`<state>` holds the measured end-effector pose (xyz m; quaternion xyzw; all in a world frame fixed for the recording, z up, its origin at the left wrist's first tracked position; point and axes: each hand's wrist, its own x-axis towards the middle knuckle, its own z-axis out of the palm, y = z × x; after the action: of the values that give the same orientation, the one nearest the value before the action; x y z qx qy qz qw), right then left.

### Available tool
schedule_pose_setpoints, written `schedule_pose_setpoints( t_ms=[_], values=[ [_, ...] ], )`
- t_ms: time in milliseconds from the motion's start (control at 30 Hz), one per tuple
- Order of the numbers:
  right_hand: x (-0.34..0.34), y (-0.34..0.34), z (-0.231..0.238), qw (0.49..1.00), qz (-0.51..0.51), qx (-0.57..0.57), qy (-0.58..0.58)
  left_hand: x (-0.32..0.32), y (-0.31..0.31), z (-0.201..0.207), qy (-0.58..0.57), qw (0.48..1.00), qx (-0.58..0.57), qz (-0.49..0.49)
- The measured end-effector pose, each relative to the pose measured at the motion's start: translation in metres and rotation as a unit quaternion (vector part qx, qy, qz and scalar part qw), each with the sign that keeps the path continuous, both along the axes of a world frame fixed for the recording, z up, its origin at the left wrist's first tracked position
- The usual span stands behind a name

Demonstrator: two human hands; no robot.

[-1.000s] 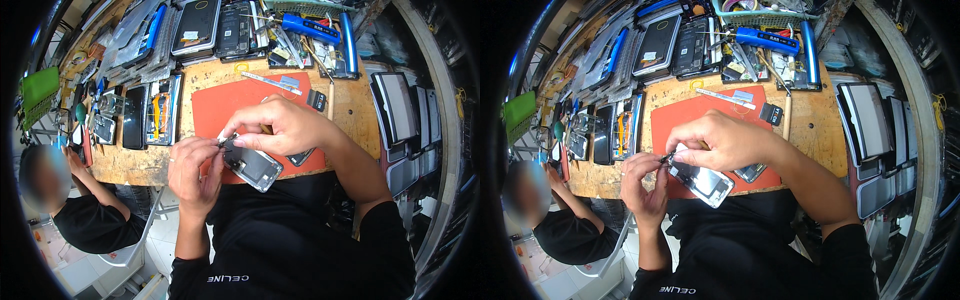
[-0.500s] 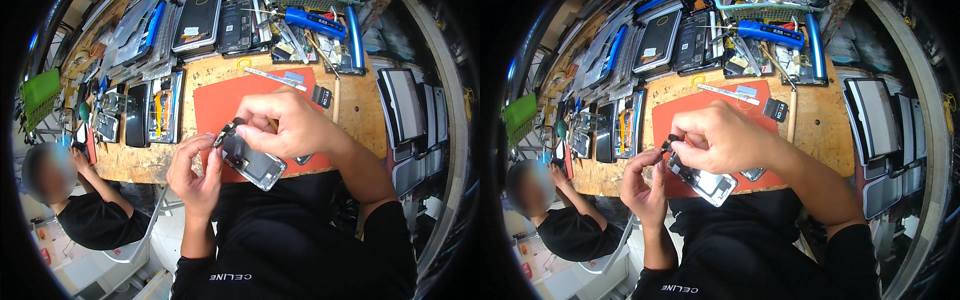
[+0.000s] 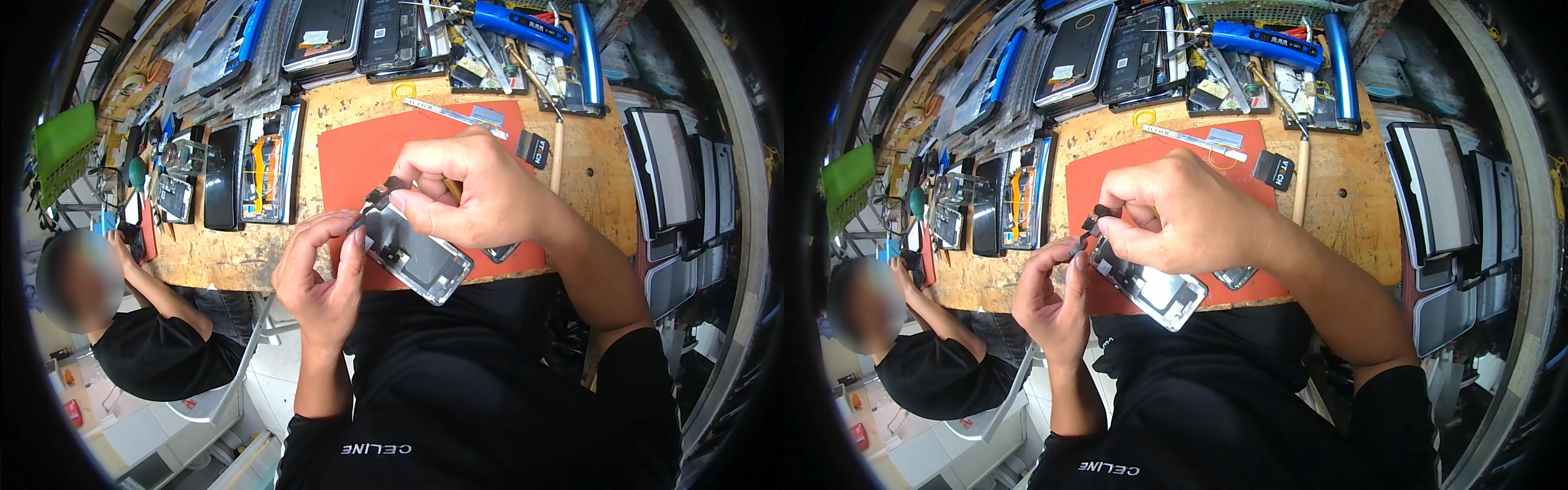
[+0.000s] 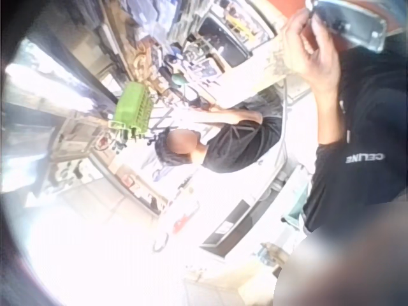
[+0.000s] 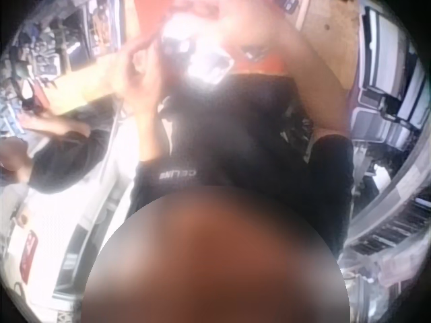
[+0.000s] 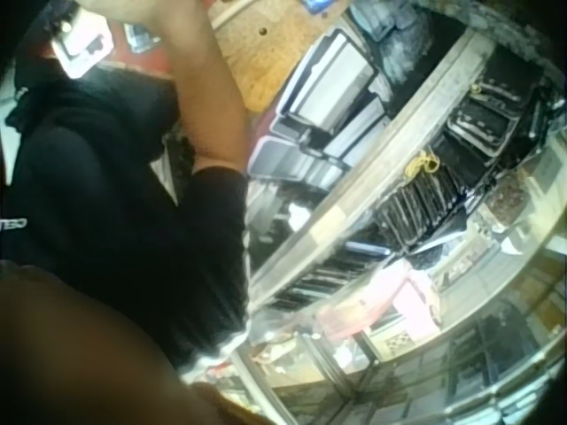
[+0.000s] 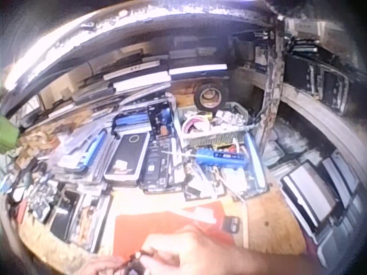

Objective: The person unwraps a bubble-wrapped smartphone and inspects its back and screen. They then handle several other smartphones and disassembled phone parts on a cluttered workbench, moving items aside and examining components.

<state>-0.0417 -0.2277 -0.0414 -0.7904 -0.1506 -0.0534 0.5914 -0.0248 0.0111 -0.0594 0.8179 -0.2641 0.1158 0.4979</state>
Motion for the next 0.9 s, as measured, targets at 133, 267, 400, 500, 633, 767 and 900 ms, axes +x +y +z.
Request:
schedule_pose_setpoints(
  t_ms=[133,267,400,500,633,767,900],
  values=[
    [-0.001,-0.001,0.0,1.0,0.0,-0.003,0.011,-0.001,0.0,-0.002,0.071,0.997,-0.04,-0.002],
    [-0.001,0.0,-0.001,1.0,-0.002,0.01,0.029,-0.004,0.001,0.0,0.157,0.984,-0.082,-0.005],
    [-0.001,0.0,-0.001,0.999,-0.001,0.026,0.044,-0.005,0.002,0.001,0.207,0.973,-0.103,-0.015],
    [0.0,-0.001,0.0,0.999,0.001,0.022,0.04,-0.006,0.002,0.001,0.24,0.962,-0.127,-0.03],
    [0.004,-0.009,0.002,0.998,0.009,-0.007,0.069,0.001,0.0,0.005,0.193,0.977,-0.057,-0.069],
    [0.011,-0.036,0.004,0.99,-0.017,-0.039,0.135,0.01,-0.012,0.007,0.193,0.974,-0.082,-0.09],
    [0.018,-0.054,0.0,0.979,-0.03,-0.109,0.171,0.024,-0.028,0.005,0.143,0.985,0.078,-0.047]
  ],
)
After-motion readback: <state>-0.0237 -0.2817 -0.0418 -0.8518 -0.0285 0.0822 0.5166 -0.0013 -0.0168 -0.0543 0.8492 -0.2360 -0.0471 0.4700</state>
